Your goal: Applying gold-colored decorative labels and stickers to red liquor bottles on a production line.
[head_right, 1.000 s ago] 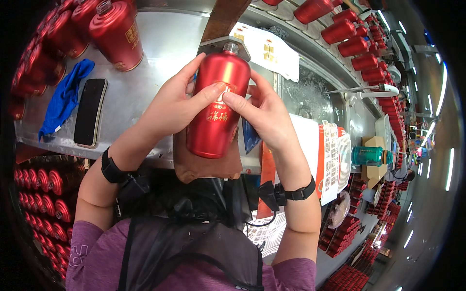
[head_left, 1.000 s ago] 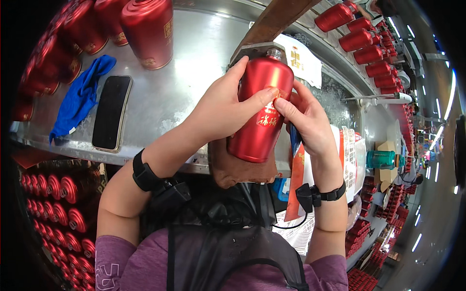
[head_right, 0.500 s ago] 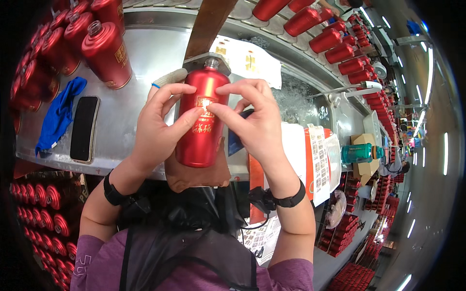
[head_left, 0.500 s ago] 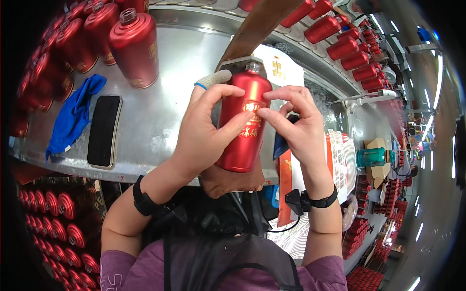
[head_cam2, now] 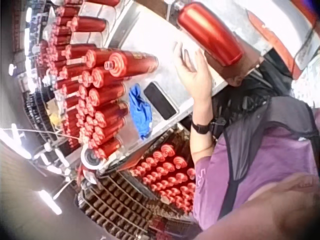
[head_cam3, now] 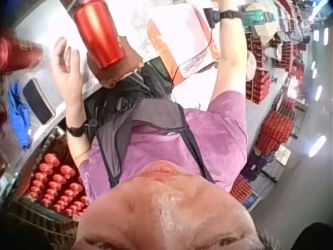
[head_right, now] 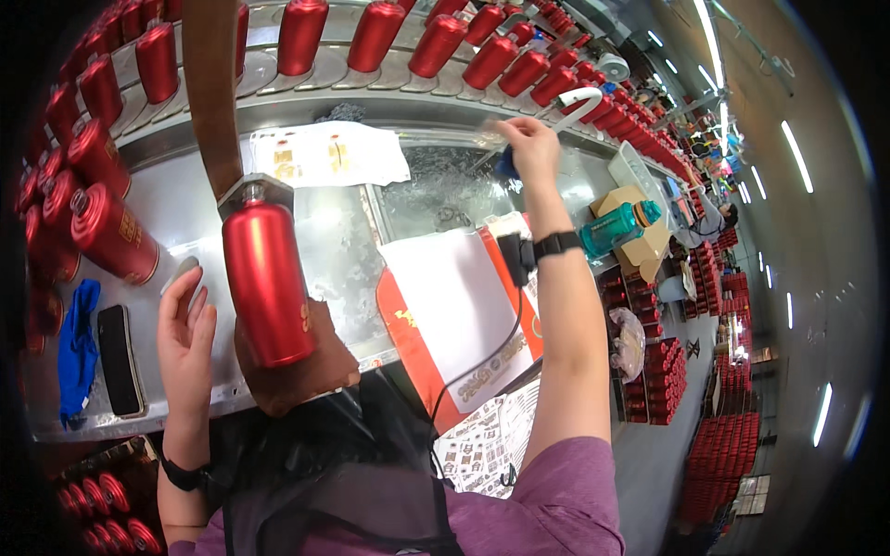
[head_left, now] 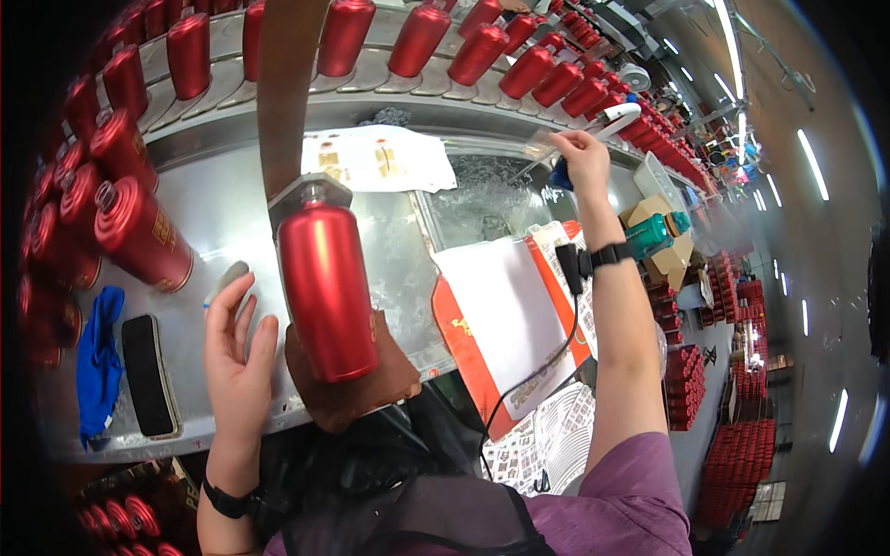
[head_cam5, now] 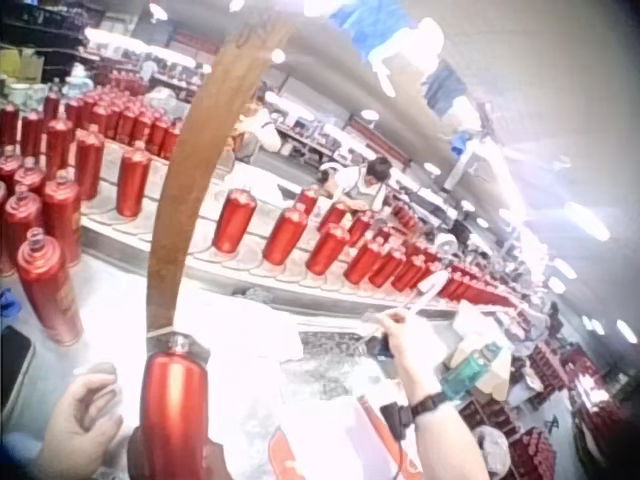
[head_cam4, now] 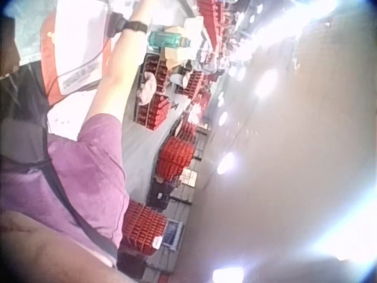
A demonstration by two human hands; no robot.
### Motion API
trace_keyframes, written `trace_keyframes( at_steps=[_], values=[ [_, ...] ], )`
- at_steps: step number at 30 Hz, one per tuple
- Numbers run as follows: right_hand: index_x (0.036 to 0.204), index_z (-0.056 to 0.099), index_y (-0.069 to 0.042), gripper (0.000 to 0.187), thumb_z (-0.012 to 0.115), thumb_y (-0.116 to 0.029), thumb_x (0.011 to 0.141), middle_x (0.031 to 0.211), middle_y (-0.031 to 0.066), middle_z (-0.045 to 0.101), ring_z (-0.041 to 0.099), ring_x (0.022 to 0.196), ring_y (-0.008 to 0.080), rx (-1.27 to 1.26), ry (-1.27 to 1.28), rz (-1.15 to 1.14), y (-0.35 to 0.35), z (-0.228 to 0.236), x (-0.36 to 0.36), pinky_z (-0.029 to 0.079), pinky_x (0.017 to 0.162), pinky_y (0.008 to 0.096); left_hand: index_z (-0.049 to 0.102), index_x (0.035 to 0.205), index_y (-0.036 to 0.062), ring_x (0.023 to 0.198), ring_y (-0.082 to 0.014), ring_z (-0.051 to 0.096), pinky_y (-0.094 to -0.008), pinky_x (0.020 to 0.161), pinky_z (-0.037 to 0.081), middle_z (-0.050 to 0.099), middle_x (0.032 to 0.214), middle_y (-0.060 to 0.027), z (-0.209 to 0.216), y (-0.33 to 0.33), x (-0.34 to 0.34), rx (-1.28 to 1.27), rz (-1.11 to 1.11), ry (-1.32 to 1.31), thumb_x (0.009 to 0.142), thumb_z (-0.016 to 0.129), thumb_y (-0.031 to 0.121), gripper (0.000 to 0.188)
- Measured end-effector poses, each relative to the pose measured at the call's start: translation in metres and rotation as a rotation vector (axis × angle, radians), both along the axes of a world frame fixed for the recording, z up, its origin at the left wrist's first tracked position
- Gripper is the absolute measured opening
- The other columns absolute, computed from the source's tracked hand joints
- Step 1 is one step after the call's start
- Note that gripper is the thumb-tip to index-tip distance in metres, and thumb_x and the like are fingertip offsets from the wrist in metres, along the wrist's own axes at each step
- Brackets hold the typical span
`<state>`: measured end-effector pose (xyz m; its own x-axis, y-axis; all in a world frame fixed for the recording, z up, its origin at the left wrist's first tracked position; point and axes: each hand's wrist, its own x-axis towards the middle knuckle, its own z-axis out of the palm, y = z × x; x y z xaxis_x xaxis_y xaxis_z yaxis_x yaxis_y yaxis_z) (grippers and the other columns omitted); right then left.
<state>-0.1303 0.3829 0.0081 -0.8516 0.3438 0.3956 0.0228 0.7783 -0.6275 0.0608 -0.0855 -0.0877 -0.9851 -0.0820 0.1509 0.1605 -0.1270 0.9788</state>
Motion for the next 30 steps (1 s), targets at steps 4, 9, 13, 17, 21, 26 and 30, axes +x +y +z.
trace_keyframes(
  at_steps=[4, 9, 13, 17, 21, 26, 30],
  values=[
    [0.092, 0.077, -0.017, 0.024, 0.076, -0.038, 0.080, 0.079, 0.0039, 0.072, 0.068, 0.074, 0.0195, 0.476, -0.031, -0.381, 0.039, 0.000, -0.022, 0.051, 0.065, 0.0366, 0.046, 0.137, -0.0015, 0.138, -0.0216, 0.040, -0.0401, 0.117, 0.031, 0.044, 0.142, -0.0125, -0.008, -0.002, 0.005, -0.032, 0.004, -0.038, 0.092, 0.056, -0.004, 0.046],
    [0.087, 0.077, -0.019, 0.020, 0.074, -0.038, 0.081, 0.085, 0.0050, 0.063, 0.064, 0.076, 0.0254, 0.618, 0.107, -0.211, 0.015, -0.007, -0.007, 0.050, 0.068, 0.0389, 0.045, 0.138, -0.0017, 0.137, -0.0214, 0.041, -0.0390, 0.117, 0.031, 0.044, 0.141, -0.0126, -0.005, 0.001, 0.007, -0.042, 0.027, -0.044, 0.093, 0.056, -0.002, 0.046],
    [0.086, 0.074, -0.008, 0.013, 0.078, -0.019, 0.080, 0.082, 0.0014, 0.060, 0.056, 0.074, 0.0131, 0.296, 0.056, 0.271, -0.086, 0.007, 0.048, 0.044, 0.067, 0.0274, 0.044, 0.140, -0.0019, 0.135, -0.0224, 0.044, -0.0365, 0.113, 0.035, 0.049, 0.138, -0.0143, -0.007, 0.011, -0.007, -0.078, -0.005, -0.044, 0.101, 0.050, 0.012, 0.042],
    [0.085, 0.072, -0.002, 0.011, 0.078, -0.009, 0.080, 0.084, -0.0004, 0.063, 0.055, 0.074, 0.0049, -0.216, -0.109, 0.798, -0.182, 0.015, 0.099, 0.042, 0.064, 0.0216, 0.041, 0.145, 0.0028, 0.130, -0.0187, 0.050, -0.0346, 0.111, 0.038, 0.053, 0.139, -0.0123, -0.009, 0.022, -0.029, 0.209, -0.183, -0.310, 0.108, 0.022, 0.046, 0.060],
    [0.088, 0.069, -0.002, 0.010, 0.075, -0.009, 0.086, 0.073, -0.0052, 0.062, 0.052, 0.065, 0.0006, -0.596, -0.391, 0.929, -0.242, 0.019, 0.131, 0.040, 0.061, 0.0172, 0.043, 0.143, 0.0022, 0.119, -0.0181, 0.058, -0.0311, 0.104, 0.044, 0.058, 0.130, -0.0126, -0.003, 0.029, -0.034, 0.485, -0.387, -0.334, 0.107, 0.020, 0.053, 0.066],
    [0.090, 0.067, -0.003, 0.010, 0.075, -0.008, 0.087, 0.076, -0.0046, 0.061, 0.051, 0.070, 0.0010, -0.574, -0.480, 0.817, -0.253, -0.014, 0.118, 0.039, 0.063, 0.0186, 0.042, 0.142, -0.0013, 0.113, -0.0153, 0.060, -0.0286, 0.098, 0.048, 0.060, 0.127, -0.0123, 0.009, 0.025, -0.029, 0.452, -0.349, -0.318, 0.107, 0.025, 0.051, 0.065],
    [0.088, 0.068, -0.001, 0.018, 0.077, -0.016, 0.084, 0.071, -0.0018, 0.061, 0.053, 0.065, 0.0046, -0.329, -0.312, 0.766, -0.256, -0.024, 0.116, 0.044, 0.063, 0.0205, 0.027, 0.149, -0.0088, 0.114, -0.0162, 0.059, -0.0288, 0.095, 0.050, 0.058, 0.128, -0.0171, 0.014, 0.031, -0.029, 0.296, -0.229, -0.245, 0.102, 0.054, 0.035, 0.070]
  ],
)
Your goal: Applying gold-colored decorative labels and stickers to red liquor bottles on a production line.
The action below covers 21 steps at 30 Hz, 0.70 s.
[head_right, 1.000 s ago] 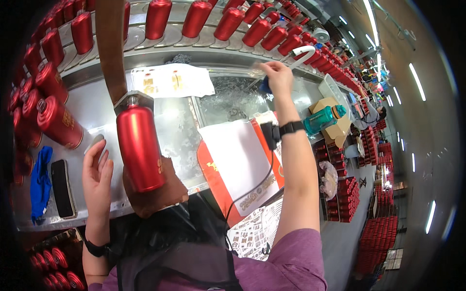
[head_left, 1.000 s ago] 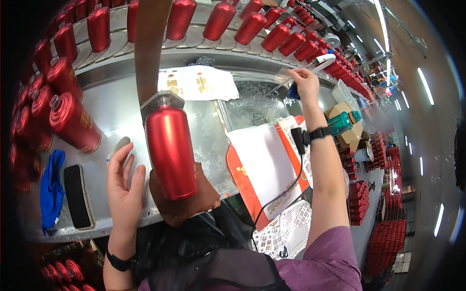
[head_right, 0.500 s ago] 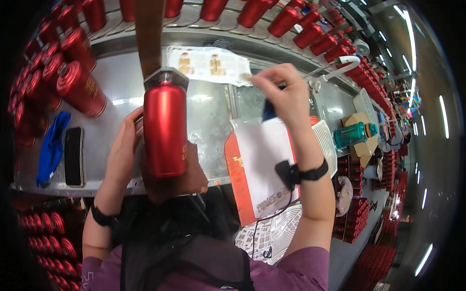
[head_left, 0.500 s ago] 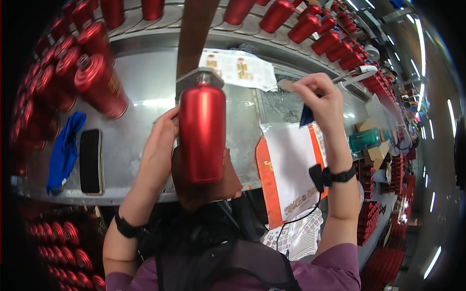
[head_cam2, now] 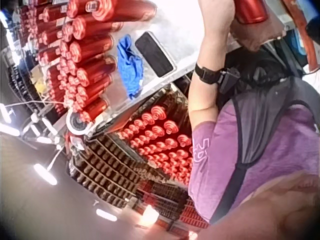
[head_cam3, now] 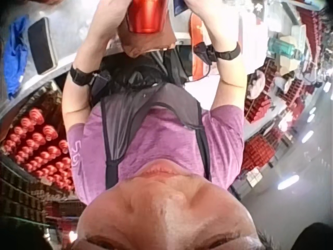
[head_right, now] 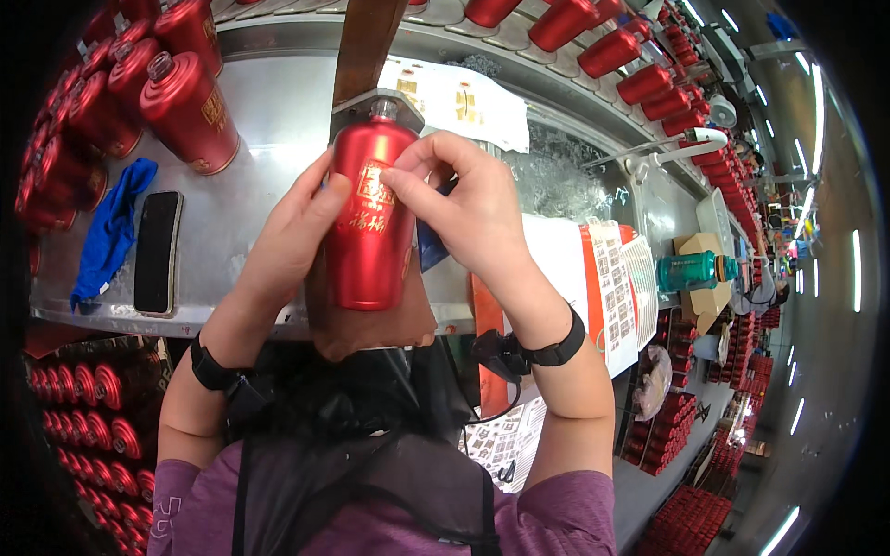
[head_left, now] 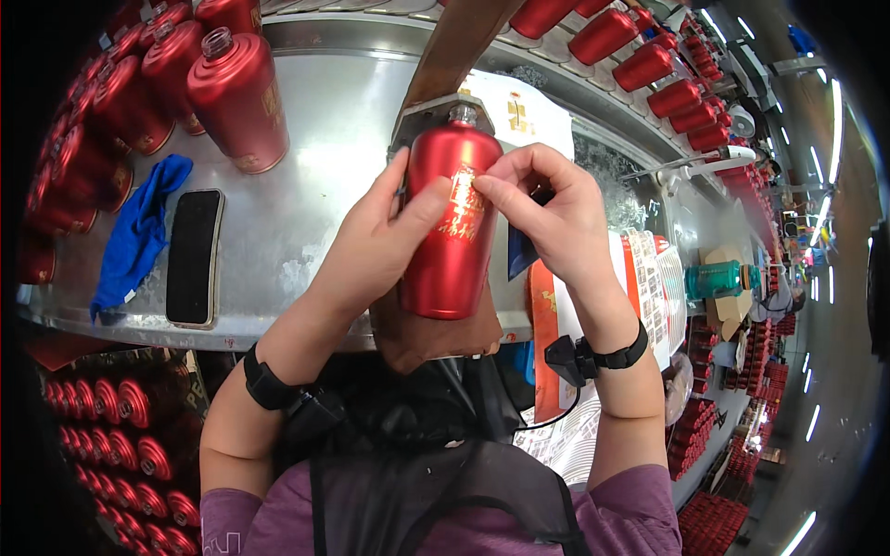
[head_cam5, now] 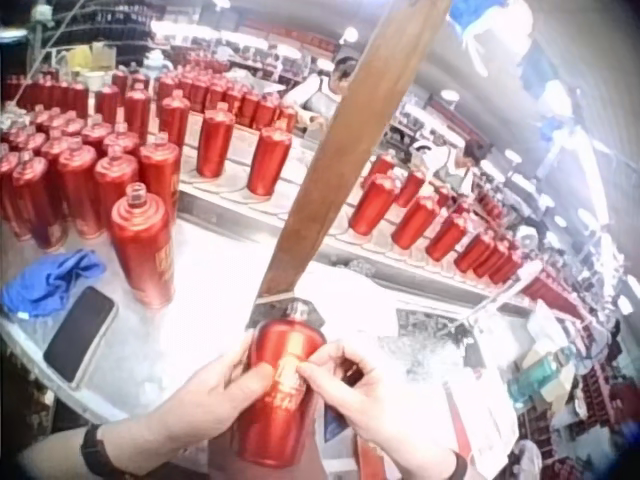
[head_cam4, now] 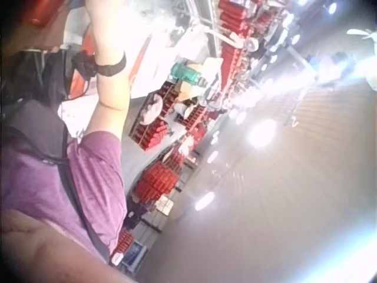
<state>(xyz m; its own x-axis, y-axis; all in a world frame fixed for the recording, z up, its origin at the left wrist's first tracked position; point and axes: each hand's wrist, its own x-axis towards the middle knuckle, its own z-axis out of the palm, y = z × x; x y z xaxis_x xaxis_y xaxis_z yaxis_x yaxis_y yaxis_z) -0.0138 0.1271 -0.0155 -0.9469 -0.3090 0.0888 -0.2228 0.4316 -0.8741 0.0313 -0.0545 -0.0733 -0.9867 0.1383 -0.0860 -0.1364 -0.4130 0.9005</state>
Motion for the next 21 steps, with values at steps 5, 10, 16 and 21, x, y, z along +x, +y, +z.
trace_keyframes(
  at_steps=[5, 10, 16, 21],
  values=[
    [0.093, 0.066, -0.001, 0.023, 0.078, -0.019, 0.083, 0.075, -0.0018, 0.061, 0.052, 0.065, 0.0048, -0.031, 0.050, -0.043, 0.000, -0.007, -0.005, 0.044, 0.062, 0.0213, 0.014, 0.151, -0.0116, 0.113, -0.0182, 0.059, -0.0307, 0.095, 0.051, 0.054, 0.132, -0.0197, -0.012, 0.004, -0.002, -0.014, 0.010, 0.091, 0.093, 0.069, 0.022, 0.087],
    [0.122, 0.060, 0.001, 0.044, 0.076, -0.023, 0.088, 0.095, 0.0021, 0.064, 0.056, 0.076, 0.0055, -0.048, -0.116, -0.212, 0.017, -0.017, -0.004, 0.045, 0.064, 0.0208, 0.024, 0.150, -0.0088, 0.110, -0.0181, 0.062, -0.0309, 0.092, 0.052, 0.057, 0.128, -0.0175, -0.003, 0.005, -0.003, 0.030, 0.039, 0.070, 0.094, 0.068, 0.024, 0.078],
    [0.148, 0.035, 0.002, 0.075, 0.074, -0.023, 0.090, 0.120, 0.0127, 0.060, 0.060, 0.089, 0.0083, -0.177, -0.438, -0.043, 0.004, -0.010, 0.026, 0.049, 0.076, 0.0225, 0.048, 0.134, 0.0003, 0.099, -0.0167, 0.065, -0.0303, 0.084, 0.055, 0.064, 0.117, -0.0132, 0.000, 0.002, -0.012, -0.019, -0.021, -0.039, 0.097, 0.064, 0.030, 0.050],
    [0.150, 0.033, 0.003, 0.075, 0.073, -0.021, 0.091, 0.123, 0.0131, 0.059, 0.060, 0.090, 0.0093, -0.232, -0.490, -0.046, 0.002, -0.006, 0.026, 0.050, 0.078, 0.0240, 0.049, 0.133, -0.0007, 0.097, -0.0155, 0.066, -0.0293, 0.082, 0.055, 0.066, 0.114, -0.0134, 0.000, 0.003, -0.009, -0.033, -0.016, 0.010, 0.097, 0.064, 0.030, 0.050]
  ],
)
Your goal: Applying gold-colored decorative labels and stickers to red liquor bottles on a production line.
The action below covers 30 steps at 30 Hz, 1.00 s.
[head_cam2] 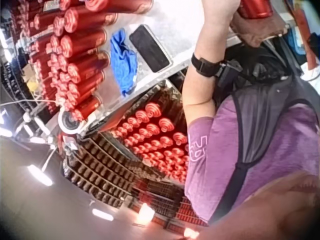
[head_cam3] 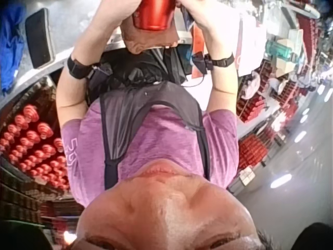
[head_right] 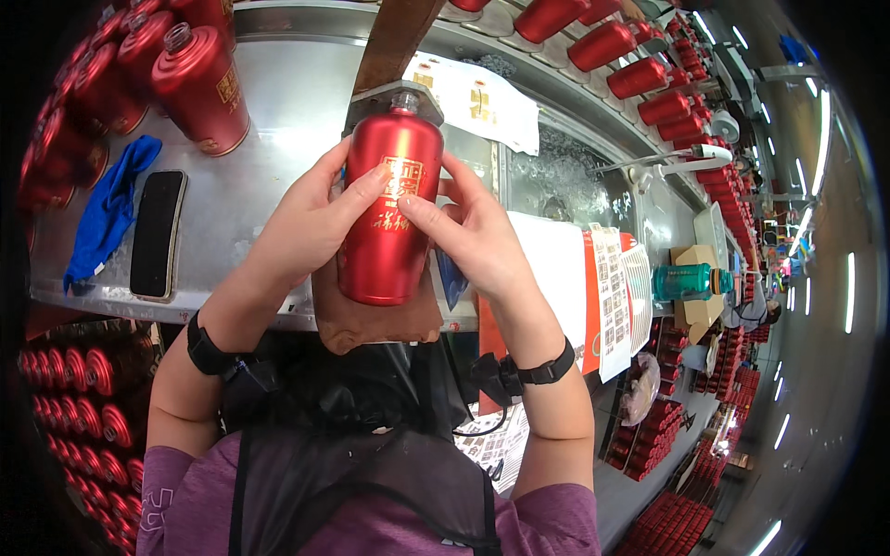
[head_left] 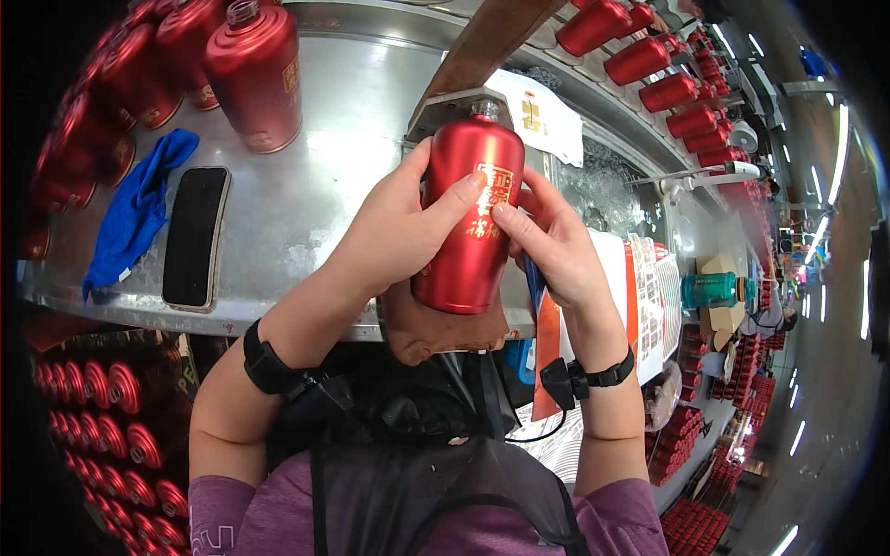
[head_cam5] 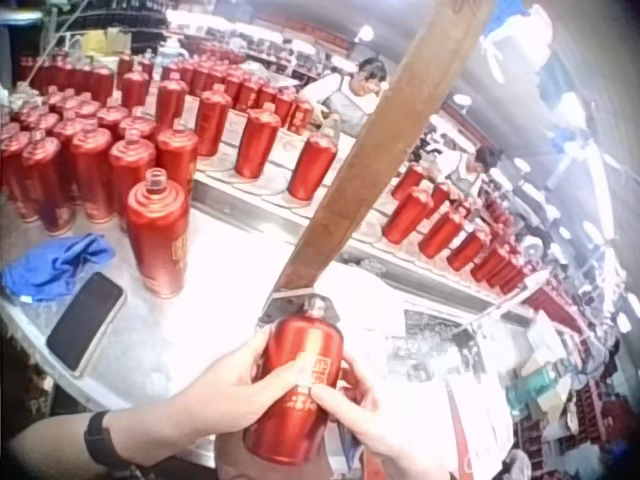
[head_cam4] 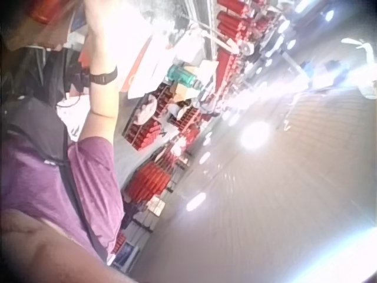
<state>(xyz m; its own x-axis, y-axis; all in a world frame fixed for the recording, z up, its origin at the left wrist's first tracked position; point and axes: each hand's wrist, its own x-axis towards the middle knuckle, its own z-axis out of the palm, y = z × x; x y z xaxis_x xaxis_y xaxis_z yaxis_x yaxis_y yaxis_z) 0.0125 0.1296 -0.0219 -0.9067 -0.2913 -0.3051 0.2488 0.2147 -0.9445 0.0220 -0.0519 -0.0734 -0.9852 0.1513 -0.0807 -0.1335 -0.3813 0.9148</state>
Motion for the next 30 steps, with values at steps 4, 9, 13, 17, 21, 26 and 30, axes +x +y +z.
trace_keyframes(
  at_steps=[4, 9, 13, 17, 21, 26, 30],
  values=[
    [0.152, 0.028, 0.002, 0.077, 0.072, -0.021, 0.092, 0.120, 0.0107, 0.061, 0.060, 0.092, 0.0098, -0.045, -0.066, -0.008, 0.004, -0.003, -0.003, 0.050, 0.076, 0.0242, 0.049, 0.132, -0.0010, 0.094, -0.0152, 0.067, -0.0290, 0.080, 0.055, 0.067, 0.112, -0.0130, 0.003, -0.004, -0.002, 0.014, -0.032, -0.033, 0.096, 0.065, 0.028, 0.049],
    [0.153, 0.024, 0.001, 0.080, 0.071, -0.022, 0.092, 0.118, 0.0096, 0.062, 0.060, 0.096, 0.0102, -0.098, -0.080, -0.011, 0.009, -0.013, -0.001, 0.048, 0.073, 0.0231, 0.048, 0.132, -0.0005, 0.091, -0.0146, 0.067, -0.0288, 0.077, 0.056, 0.068, 0.109, -0.0129, 0.004, -0.004, -0.002, -0.033, -0.029, 0.034, 0.094, 0.067, 0.026, 0.049],
    [0.153, 0.024, 0.001, 0.080, 0.071, -0.022, 0.093, 0.117, 0.0095, 0.062, 0.060, 0.097, 0.0100, -0.115, -0.066, -0.029, 0.009, -0.015, 0.001, 0.048, 0.073, 0.0227, 0.048, 0.131, -0.0008, 0.092, -0.0146, 0.067, -0.0289, 0.078, 0.056, 0.067, 0.109, -0.0128, 0.002, -0.005, -0.003, -0.071, -0.057, 0.011, 0.094, 0.067, 0.026, 0.050],
    [0.153, 0.024, 0.001, 0.080, 0.071, -0.022, 0.092, 0.117, 0.0099, 0.062, 0.059, 0.097, 0.0099, -0.135, -0.076, -0.025, 0.009, -0.015, 0.001, 0.047, 0.073, 0.0223, 0.048, 0.131, -0.0007, 0.093, -0.0145, 0.067, -0.0292, 0.080, 0.056, 0.067, 0.110, -0.0125, 0.004, -0.004, -0.002, -0.060, -0.043, 0.024, 0.093, 0.068, 0.026, 0.050],
    [0.153, 0.025, 0.000, 0.081, 0.073, -0.018, 0.091, 0.121, 0.0117, 0.060, 0.060, 0.102, 0.0132, -0.175, -0.089, -0.035, 0.009, -0.016, 0.001, 0.049, 0.079, 0.0248, 0.048, 0.133, -0.0008, 0.097, -0.0149, 0.066, -0.0301, 0.083, 0.055, 0.067, 0.112, -0.0123, 0.003, -0.003, -0.003, -0.058, -0.037, 0.024, 0.092, 0.070, 0.028, 0.055],
    [0.153, 0.025, -0.001, 0.082, 0.075, -0.014, 0.089, 0.123, 0.0123, 0.058, 0.060, 0.108, 0.0172, -0.208, -0.107, -0.051, 0.006, -0.017, 0.002, 0.050, 0.085, 0.0280, 0.048, 0.133, -0.0010, 0.098, -0.0158, 0.066, -0.0312, 0.085, 0.055, 0.067, 0.113, -0.0122, -0.003, -0.004, -0.004, -0.140, -0.039, 0.054, 0.089, 0.073, 0.032, 0.061],
    [0.152, 0.030, -0.001, 0.075, 0.071, -0.019, 0.092, 0.119, 0.0105, 0.060, 0.060, 0.096, 0.0120, -0.219, -0.095, -0.035, 0.014, -0.023, 0.003, 0.050, 0.079, 0.0250, 0.049, 0.132, -0.0011, 0.097, -0.0162, 0.067, -0.0307, 0.084, 0.055, 0.067, 0.111, -0.0124, 0.002, -0.005, -0.004, -0.126, -0.039, 0.024, 0.089, 0.073, 0.035, 0.061]
  ],
)
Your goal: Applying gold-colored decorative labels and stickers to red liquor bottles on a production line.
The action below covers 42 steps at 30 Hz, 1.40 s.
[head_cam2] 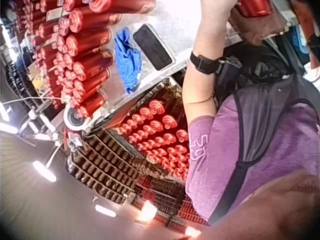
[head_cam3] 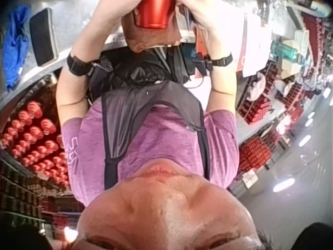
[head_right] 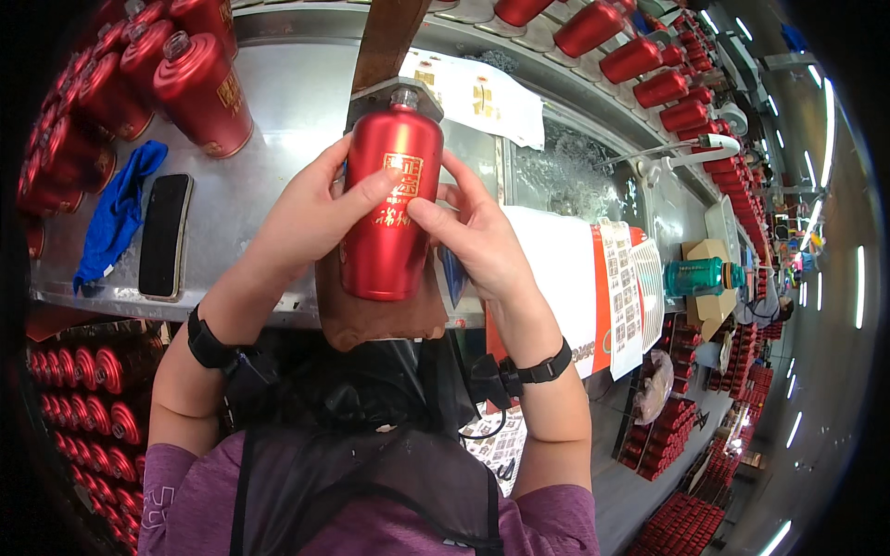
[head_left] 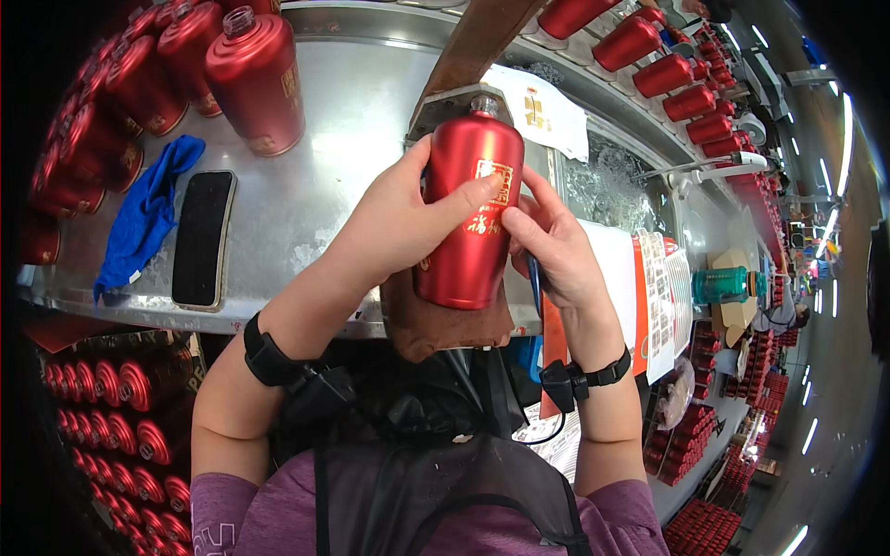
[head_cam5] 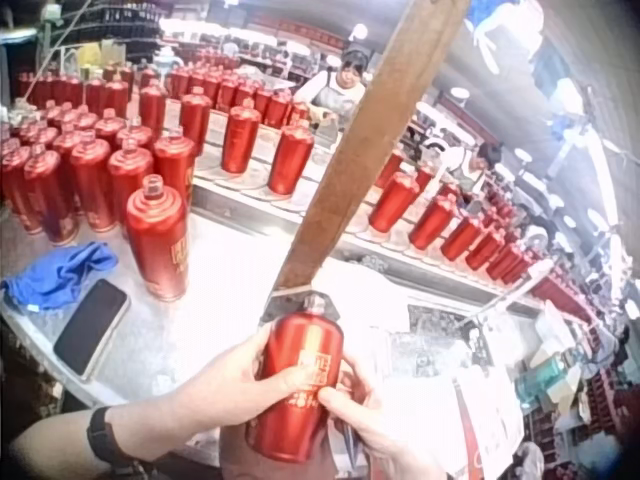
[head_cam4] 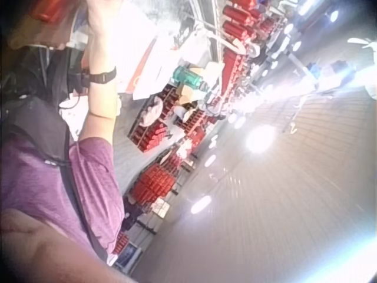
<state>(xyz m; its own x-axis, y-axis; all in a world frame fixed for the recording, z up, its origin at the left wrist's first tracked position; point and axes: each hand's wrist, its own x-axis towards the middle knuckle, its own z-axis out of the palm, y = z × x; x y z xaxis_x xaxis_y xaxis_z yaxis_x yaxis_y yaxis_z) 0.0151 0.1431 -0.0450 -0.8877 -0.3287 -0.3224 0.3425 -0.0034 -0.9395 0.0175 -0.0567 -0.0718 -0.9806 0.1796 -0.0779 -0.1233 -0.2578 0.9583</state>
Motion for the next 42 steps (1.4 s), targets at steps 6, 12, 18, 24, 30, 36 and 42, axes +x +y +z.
trace_keyframes(
  at_steps=[6, 12, 18, 24, 30, 36, 42],
  values=[
    [0.138, 0.050, -0.001, 0.045, 0.050, -0.030, 0.104, 0.111, 0.0098, 0.066, 0.058, 0.076, 0.0093, -0.108, -0.076, -0.241, 0.028, -0.008, 0.002, 0.050, 0.069, 0.0248, 0.050, 0.132, -0.0014, 0.093, -0.0159, 0.068, -0.0304, 0.081, 0.057, 0.067, 0.110, -0.0130, 0.006, -0.004, -0.002, 0.199, -0.050, -0.124, 0.091, 0.072, 0.036, 0.060],
    [0.128, 0.055, 0.000, 0.032, 0.060, -0.005, 0.097, 0.105, 0.0074, 0.066, 0.066, 0.094, 0.0140, -0.235, -0.103, -0.370, 0.020, -0.004, 0.047, 0.054, 0.081, 0.0283, 0.051, 0.130, -0.0024, 0.092, -0.0154, 0.068, -0.0306, 0.080, 0.057, 0.068, 0.109, -0.0126, 0.001, -0.001, -0.002, 0.047, -0.013, -0.053, 0.089, 0.074, 0.035, 0.060],
    [0.115, 0.056, -0.002, 0.029, 0.065, 0.007, 0.089, 0.099, 0.0080, 0.068, 0.067, 0.087, 0.0117, -0.235, -0.046, -0.345, -0.006, 0.004, 0.072, 0.055, 0.079, 0.0243, 0.050, 0.134, -0.0023, 0.099, -0.0114, 0.064, -0.0275, 0.086, 0.054, 0.065, 0.115, -0.0099, 0.002, 0.000, -0.002, 0.023, -0.033, -0.063, 0.093, 0.071, 0.029, 0.055],
    [0.107, 0.055, -0.003, 0.023, 0.067, 0.005, 0.089, 0.096, 0.0058, 0.068, 0.066, 0.085, 0.0097, -0.208, 0.010, -0.313, -0.015, 0.007, 0.066, 0.055, 0.077, 0.0230, 0.049, 0.135, -0.0023, 0.100, -0.0121, 0.064, -0.0275, 0.087, 0.053, 0.065, 0.116, -0.0104, 0.003, -0.001, 0.000, 0.044, -0.037, -0.077, 0.093, 0.071, 0.029, 0.056],
    [0.105, 0.055, -0.004, 0.023, 0.068, 0.005, 0.089, 0.096, 0.0039, 0.066, 0.065, 0.084, 0.0084, -0.173, 0.010, -0.331, -0.018, 0.005, 0.065, 0.055, 0.076, 0.0217, 0.049, 0.136, -0.0018, 0.102, -0.0135, 0.064, -0.0282, 0.088, 0.053, 0.065, 0.116, -0.0106, 0.003, -0.002, 0.000, 0.047, -0.040, -0.054, 0.092, 0.072, 0.027, 0.058],
    [0.104, 0.055, -0.005, 0.022, 0.068, 0.005, 0.089, 0.096, 0.0033, 0.065, 0.064, 0.085, 0.0080, -0.162, 0.007, -0.334, -0.017, 0.006, 0.065, 0.054, 0.077, 0.0218, 0.050, 0.133, -0.0007, 0.100, -0.0130, 0.064, -0.0289, 0.088, 0.054, 0.065, 0.115, -0.0095, 0.001, -0.002, -0.001, 0.035, -0.056, -0.043, 0.088, 0.076, 0.021, 0.056],
    [0.104, 0.055, -0.005, 0.022, 0.067, 0.005, 0.089, 0.095, 0.0031, 0.065, 0.064, 0.085, 0.0077, -0.170, -0.003, -0.336, -0.016, 0.005, 0.065, 0.054, 0.077, 0.0215, 0.050, 0.133, -0.0007, 0.099, -0.0128, 0.065, -0.0285, 0.087, 0.054, 0.066, 0.114, -0.0090, 0.002, -0.001, 0.001, 0.022, -0.042, -0.042, 0.087, 0.076, 0.018, 0.056]
  ],
)
